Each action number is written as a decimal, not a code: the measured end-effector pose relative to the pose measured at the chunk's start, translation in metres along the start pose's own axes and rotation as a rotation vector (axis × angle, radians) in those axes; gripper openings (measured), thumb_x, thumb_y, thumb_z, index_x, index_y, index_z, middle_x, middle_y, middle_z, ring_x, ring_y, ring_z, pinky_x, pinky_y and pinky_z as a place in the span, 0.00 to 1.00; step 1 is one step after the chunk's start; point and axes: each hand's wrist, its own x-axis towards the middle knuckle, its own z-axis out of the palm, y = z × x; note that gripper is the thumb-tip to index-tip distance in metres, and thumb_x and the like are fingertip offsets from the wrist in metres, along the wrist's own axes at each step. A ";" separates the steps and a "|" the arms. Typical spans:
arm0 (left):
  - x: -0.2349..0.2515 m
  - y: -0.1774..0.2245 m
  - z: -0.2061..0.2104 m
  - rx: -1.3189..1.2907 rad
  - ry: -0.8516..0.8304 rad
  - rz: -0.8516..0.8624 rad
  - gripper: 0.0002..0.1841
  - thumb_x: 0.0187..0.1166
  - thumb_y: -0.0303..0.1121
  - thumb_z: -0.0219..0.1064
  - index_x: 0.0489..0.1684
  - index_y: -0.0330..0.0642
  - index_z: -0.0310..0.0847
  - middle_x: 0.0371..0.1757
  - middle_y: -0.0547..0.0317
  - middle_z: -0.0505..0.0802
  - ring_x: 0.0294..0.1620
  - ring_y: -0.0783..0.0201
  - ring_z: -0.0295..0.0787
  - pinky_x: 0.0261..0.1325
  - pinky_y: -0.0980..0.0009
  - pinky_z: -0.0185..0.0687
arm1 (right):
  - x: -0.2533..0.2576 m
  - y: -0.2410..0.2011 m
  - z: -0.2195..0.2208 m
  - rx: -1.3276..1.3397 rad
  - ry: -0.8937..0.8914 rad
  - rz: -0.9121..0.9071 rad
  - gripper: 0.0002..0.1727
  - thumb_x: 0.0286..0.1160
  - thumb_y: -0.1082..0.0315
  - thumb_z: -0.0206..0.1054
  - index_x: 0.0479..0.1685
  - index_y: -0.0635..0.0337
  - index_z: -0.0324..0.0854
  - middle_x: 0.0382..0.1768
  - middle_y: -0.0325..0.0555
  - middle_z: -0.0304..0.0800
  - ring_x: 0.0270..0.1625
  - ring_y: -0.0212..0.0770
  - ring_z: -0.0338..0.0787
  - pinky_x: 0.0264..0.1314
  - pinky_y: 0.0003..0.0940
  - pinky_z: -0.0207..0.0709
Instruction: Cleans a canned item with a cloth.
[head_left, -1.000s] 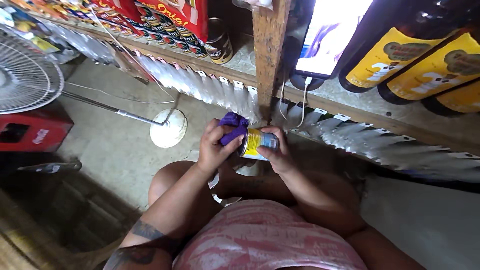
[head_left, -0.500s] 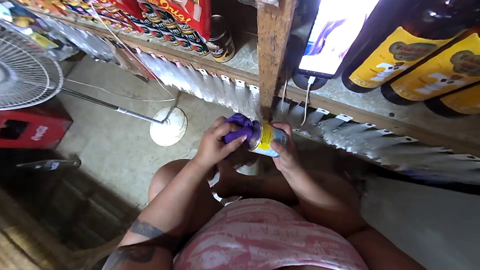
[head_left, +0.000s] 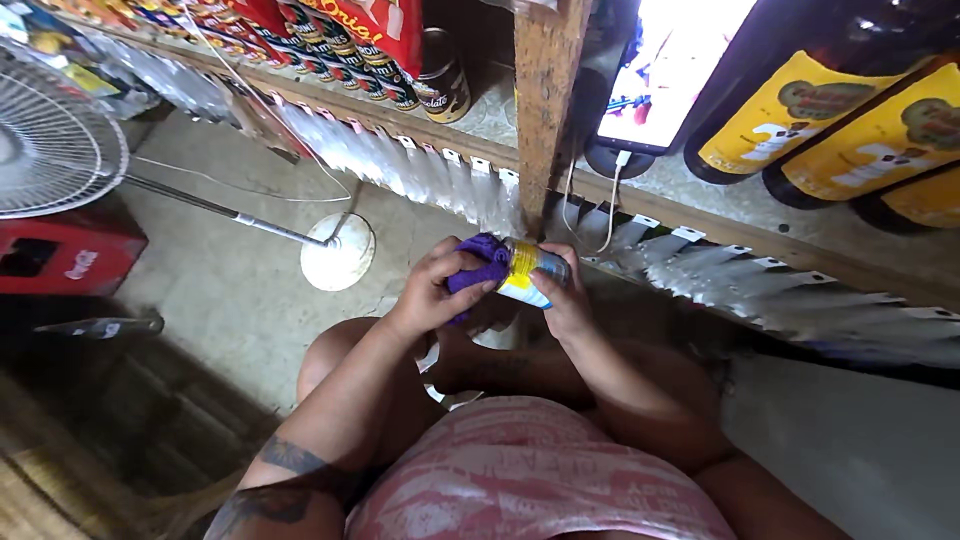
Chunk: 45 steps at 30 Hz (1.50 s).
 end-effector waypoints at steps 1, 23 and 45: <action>0.001 0.000 -0.002 0.002 -0.031 -0.016 0.11 0.76 0.42 0.75 0.42 0.45 0.89 0.44 0.61 0.88 0.50 0.71 0.84 0.54 0.75 0.82 | 0.001 -0.001 0.000 0.023 0.017 -0.009 0.36 0.50 0.56 0.84 0.62 0.51 0.72 0.50 0.38 0.87 0.51 0.33 0.89 0.56 0.36 0.87; -0.002 -0.001 -0.001 0.055 0.097 -0.027 0.09 0.76 0.38 0.74 0.45 0.45 0.87 0.46 0.61 0.89 0.52 0.70 0.84 0.57 0.73 0.81 | -0.002 -0.004 0.002 -0.082 -0.252 -0.033 0.30 0.59 0.59 0.81 0.58 0.53 0.69 0.53 0.37 0.87 0.54 0.30 0.89 0.59 0.31 0.86; -0.001 -0.001 -0.011 0.315 -0.274 -0.291 0.19 0.78 0.51 0.68 0.53 0.48 0.90 0.49 0.54 0.90 0.45 0.61 0.90 0.47 0.54 0.88 | 0.005 0.004 -0.004 0.021 0.038 -0.010 0.33 0.51 0.64 0.80 0.62 0.54 0.71 0.49 0.41 0.88 0.50 0.35 0.90 0.56 0.37 0.87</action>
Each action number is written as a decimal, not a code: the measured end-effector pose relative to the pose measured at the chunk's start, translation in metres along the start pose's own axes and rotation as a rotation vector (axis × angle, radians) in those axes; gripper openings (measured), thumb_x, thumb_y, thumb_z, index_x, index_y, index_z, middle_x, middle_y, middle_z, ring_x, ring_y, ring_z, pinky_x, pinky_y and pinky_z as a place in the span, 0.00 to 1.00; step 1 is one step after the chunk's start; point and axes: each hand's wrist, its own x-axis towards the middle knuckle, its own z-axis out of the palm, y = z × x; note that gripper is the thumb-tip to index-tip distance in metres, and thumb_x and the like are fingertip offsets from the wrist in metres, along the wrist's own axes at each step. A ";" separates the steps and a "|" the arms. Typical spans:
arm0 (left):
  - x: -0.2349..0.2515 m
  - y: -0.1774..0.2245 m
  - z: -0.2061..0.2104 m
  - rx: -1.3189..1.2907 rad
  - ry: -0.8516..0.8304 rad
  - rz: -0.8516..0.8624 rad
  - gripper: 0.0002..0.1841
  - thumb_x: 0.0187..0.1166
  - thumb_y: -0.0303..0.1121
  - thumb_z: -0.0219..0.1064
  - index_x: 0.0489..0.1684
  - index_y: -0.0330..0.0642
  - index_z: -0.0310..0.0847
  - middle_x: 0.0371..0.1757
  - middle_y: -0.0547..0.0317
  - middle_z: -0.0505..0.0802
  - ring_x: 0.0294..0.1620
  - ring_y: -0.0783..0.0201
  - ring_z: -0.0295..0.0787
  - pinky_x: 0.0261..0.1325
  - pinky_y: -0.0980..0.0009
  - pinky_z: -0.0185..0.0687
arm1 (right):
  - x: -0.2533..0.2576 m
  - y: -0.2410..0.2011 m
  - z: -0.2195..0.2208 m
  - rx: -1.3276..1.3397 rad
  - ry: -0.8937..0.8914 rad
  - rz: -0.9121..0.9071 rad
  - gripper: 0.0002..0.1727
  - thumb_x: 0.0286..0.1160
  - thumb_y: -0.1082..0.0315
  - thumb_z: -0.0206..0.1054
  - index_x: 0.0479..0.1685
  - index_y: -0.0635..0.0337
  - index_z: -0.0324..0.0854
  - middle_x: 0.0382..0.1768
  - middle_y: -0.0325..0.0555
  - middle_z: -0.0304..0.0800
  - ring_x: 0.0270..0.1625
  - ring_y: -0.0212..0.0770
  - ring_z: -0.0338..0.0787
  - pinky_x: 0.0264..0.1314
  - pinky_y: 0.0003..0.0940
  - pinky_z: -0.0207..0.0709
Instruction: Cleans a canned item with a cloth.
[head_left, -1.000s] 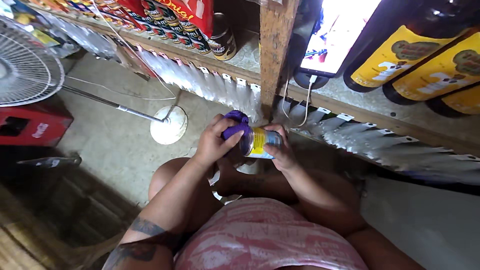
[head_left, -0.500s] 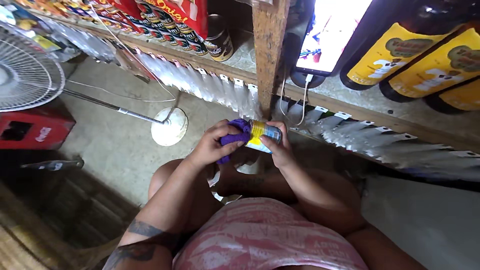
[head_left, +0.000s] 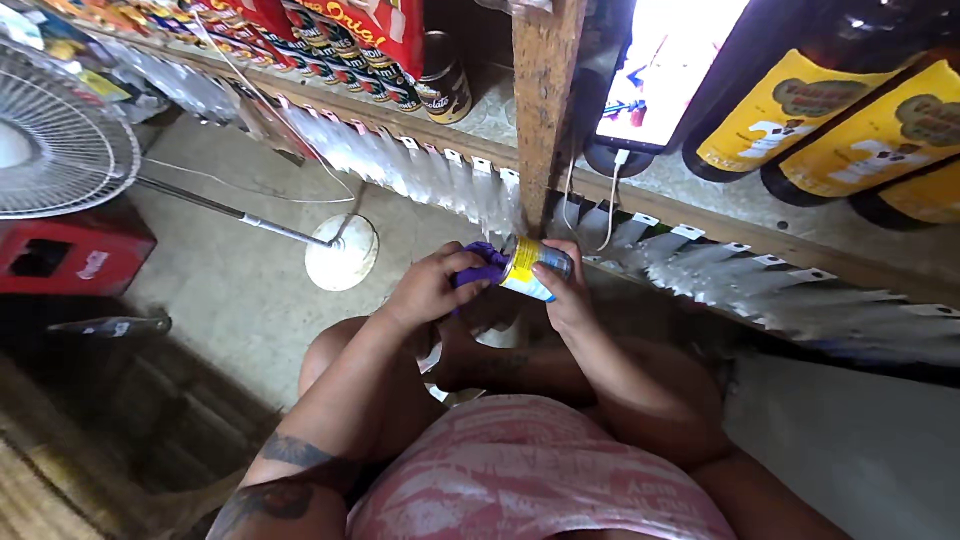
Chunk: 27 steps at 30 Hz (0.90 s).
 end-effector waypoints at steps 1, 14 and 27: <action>0.000 -0.001 -0.001 -0.034 0.000 0.020 0.19 0.78 0.51 0.68 0.53 0.47 0.90 0.49 0.55 0.90 0.46 0.63 0.89 0.49 0.57 0.88 | 0.000 0.000 0.001 0.006 0.009 0.008 0.33 0.52 0.64 0.80 0.62 0.53 0.71 0.49 0.41 0.88 0.50 0.35 0.90 0.56 0.37 0.87; 0.002 -0.002 0.006 -0.381 0.133 0.214 0.11 0.77 0.38 0.71 0.47 0.42 0.89 0.47 0.62 0.90 0.53 0.71 0.85 0.58 0.73 0.82 | -0.001 -0.006 0.003 -0.105 -0.045 0.045 0.35 0.52 0.62 0.80 0.63 0.55 0.70 0.52 0.42 0.86 0.52 0.34 0.89 0.56 0.35 0.87; 0.004 -0.005 0.003 -0.157 0.262 0.084 0.14 0.77 0.42 0.71 0.49 0.42 0.89 0.47 0.57 0.90 0.51 0.68 0.85 0.58 0.69 0.81 | -0.006 -0.006 0.001 -0.051 -0.290 0.083 0.32 0.53 0.57 0.83 0.58 0.52 0.72 0.49 0.37 0.88 0.51 0.31 0.90 0.57 0.33 0.87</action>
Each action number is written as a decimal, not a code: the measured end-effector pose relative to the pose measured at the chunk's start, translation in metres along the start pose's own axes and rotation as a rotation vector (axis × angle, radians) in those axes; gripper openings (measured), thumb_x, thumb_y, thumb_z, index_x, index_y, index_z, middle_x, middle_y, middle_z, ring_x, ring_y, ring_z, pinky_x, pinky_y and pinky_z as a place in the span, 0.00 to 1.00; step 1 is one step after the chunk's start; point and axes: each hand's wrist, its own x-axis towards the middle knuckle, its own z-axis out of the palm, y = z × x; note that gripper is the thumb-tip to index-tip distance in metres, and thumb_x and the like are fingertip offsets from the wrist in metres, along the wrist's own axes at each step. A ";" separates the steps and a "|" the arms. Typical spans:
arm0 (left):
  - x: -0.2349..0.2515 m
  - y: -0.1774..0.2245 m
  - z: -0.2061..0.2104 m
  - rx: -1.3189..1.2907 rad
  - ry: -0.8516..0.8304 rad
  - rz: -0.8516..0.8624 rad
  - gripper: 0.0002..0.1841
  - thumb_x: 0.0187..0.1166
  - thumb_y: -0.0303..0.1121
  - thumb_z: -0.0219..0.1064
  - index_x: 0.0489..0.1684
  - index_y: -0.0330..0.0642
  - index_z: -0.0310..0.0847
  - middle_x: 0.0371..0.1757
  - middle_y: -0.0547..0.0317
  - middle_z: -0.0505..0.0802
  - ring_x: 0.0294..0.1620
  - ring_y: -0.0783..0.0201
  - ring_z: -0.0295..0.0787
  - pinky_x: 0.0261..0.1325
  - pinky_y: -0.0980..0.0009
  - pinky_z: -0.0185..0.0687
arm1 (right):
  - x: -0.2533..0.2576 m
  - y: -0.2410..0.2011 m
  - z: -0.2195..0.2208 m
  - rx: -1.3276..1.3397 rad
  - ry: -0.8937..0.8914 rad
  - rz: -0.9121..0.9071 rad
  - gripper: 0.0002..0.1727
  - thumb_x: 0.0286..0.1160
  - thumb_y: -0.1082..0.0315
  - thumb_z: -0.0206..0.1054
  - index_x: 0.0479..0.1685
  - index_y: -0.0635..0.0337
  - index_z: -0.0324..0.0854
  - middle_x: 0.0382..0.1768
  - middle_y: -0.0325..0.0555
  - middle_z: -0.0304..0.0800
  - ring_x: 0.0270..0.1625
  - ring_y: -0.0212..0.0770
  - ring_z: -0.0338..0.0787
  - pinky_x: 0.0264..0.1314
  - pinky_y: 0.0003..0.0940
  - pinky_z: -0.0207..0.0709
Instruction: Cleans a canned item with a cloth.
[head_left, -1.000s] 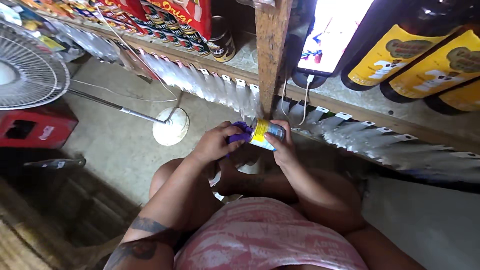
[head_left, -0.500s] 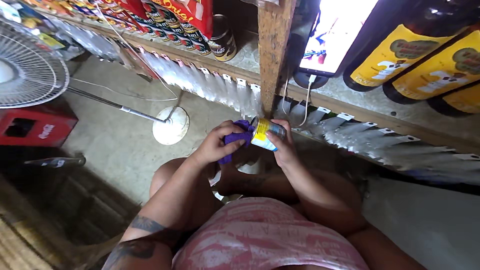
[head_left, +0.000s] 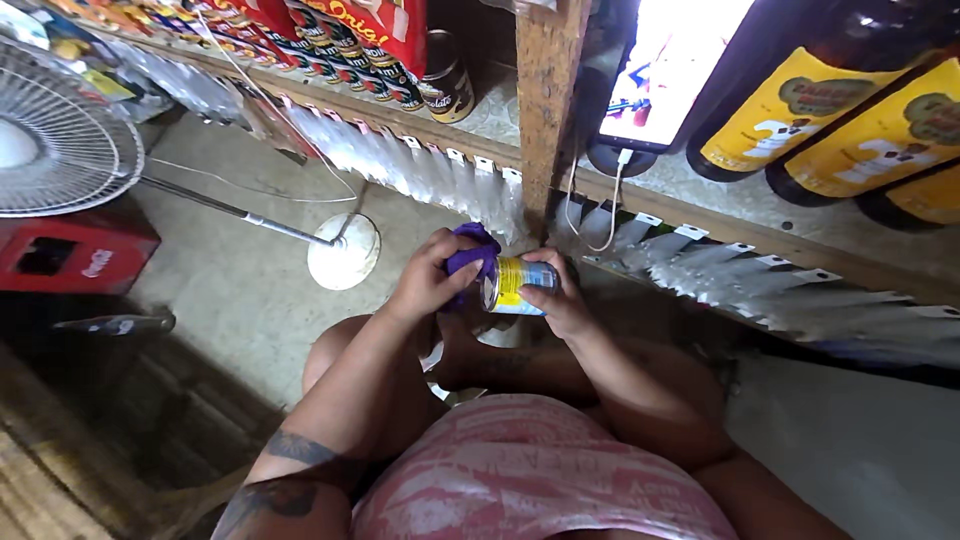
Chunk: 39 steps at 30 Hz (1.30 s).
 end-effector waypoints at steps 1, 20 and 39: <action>0.000 0.001 -0.001 0.031 -0.015 -0.027 0.14 0.77 0.43 0.71 0.49 0.42 0.89 0.47 0.56 0.90 0.51 0.67 0.85 0.57 0.68 0.82 | 0.000 0.001 -0.001 0.005 0.004 -0.011 0.32 0.52 0.57 0.84 0.57 0.52 0.73 0.49 0.37 0.89 0.51 0.31 0.90 0.57 0.34 0.87; -0.004 0.005 -0.001 -0.245 -0.231 -0.038 0.11 0.75 0.39 0.72 0.44 0.41 0.89 0.46 0.62 0.91 0.52 0.72 0.85 0.58 0.73 0.82 | 0.005 -0.001 -0.004 0.038 0.224 -0.147 0.34 0.49 0.61 0.84 0.59 0.49 0.73 0.52 0.36 0.87 0.51 0.32 0.90 0.55 0.34 0.88; 0.000 0.001 0.009 0.046 -0.036 0.043 0.20 0.79 0.47 0.69 0.57 0.41 0.87 0.51 0.51 0.90 0.52 0.64 0.86 0.58 0.63 0.84 | 0.004 0.003 -0.008 0.130 0.117 -0.087 0.39 0.43 0.50 0.89 0.59 0.46 0.74 0.49 0.34 0.90 0.50 0.32 0.91 0.54 0.35 0.88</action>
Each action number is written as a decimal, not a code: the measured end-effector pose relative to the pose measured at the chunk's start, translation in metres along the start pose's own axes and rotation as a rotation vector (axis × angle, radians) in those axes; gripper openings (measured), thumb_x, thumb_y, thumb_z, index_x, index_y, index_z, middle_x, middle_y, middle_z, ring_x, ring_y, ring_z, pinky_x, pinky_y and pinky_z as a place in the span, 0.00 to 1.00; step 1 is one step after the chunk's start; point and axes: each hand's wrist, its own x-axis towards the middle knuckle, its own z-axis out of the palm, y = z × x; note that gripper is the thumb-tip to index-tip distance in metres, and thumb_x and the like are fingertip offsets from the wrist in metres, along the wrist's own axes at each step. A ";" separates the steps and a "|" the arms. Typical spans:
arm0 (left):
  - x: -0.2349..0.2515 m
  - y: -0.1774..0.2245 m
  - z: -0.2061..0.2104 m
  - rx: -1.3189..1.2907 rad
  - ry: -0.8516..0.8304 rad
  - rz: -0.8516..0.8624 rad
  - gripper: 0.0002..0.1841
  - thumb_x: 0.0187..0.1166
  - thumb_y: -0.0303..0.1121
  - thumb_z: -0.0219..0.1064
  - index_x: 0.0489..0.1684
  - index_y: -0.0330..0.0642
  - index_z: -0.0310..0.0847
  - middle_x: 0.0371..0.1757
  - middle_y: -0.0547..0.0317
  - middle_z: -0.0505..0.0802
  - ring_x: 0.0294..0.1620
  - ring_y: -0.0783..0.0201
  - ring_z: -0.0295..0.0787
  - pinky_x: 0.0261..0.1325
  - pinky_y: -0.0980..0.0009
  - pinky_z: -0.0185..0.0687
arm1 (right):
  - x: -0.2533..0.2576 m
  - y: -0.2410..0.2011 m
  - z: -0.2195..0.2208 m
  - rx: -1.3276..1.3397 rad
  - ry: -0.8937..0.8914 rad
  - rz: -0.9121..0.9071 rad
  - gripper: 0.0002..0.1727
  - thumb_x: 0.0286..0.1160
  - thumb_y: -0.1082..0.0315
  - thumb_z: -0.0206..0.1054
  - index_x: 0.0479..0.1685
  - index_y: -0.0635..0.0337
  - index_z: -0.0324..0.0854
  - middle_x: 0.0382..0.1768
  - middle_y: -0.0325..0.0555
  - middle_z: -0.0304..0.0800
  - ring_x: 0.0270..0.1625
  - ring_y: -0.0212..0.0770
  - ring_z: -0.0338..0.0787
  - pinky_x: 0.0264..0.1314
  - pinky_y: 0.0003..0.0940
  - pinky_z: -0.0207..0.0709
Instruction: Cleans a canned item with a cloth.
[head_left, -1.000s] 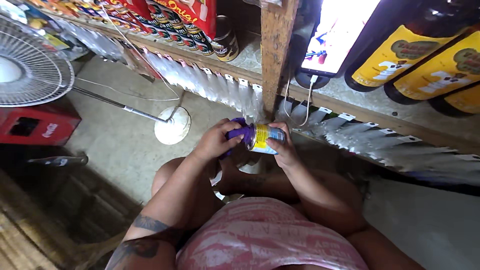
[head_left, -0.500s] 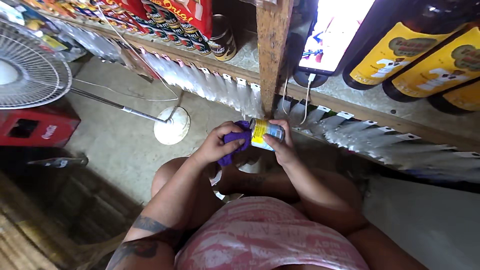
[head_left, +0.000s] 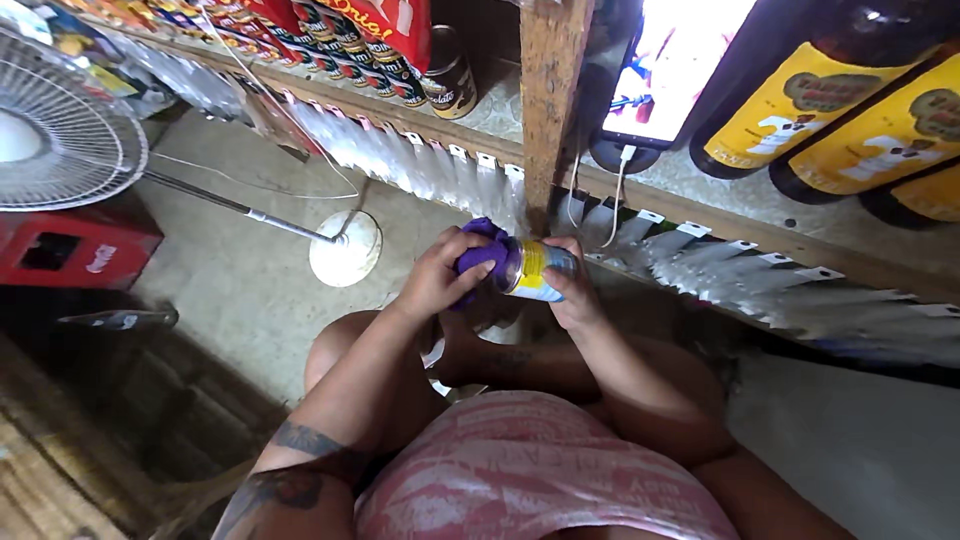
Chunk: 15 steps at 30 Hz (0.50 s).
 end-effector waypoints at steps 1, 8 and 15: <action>0.000 0.001 0.001 -0.005 -0.014 0.003 0.20 0.80 0.46 0.70 0.58 0.41 0.86 0.51 0.51 0.89 0.51 0.64 0.87 0.57 0.63 0.85 | 0.000 0.000 0.001 0.008 0.026 -0.007 0.39 0.43 0.49 0.88 0.59 0.46 0.73 0.48 0.33 0.90 0.49 0.32 0.90 0.54 0.35 0.88; -0.003 0.002 0.002 -0.213 -0.103 0.067 0.16 0.79 0.41 0.71 0.57 0.41 0.85 0.53 0.55 0.90 0.57 0.66 0.86 0.63 0.66 0.84 | 0.003 -0.001 0.000 -0.032 0.133 0.002 0.38 0.50 0.53 0.83 0.63 0.49 0.69 0.49 0.37 0.88 0.50 0.34 0.90 0.53 0.35 0.87; -0.001 0.004 0.005 -0.344 0.032 0.089 0.14 0.78 0.37 0.72 0.56 0.43 0.85 0.54 0.60 0.90 0.58 0.69 0.85 0.64 0.68 0.83 | -0.001 -0.001 0.006 -0.127 0.027 0.082 0.34 0.48 0.62 0.82 0.60 0.52 0.71 0.51 0.39 0.87 0.50 0.34 0.89 0.53 0.35 0.87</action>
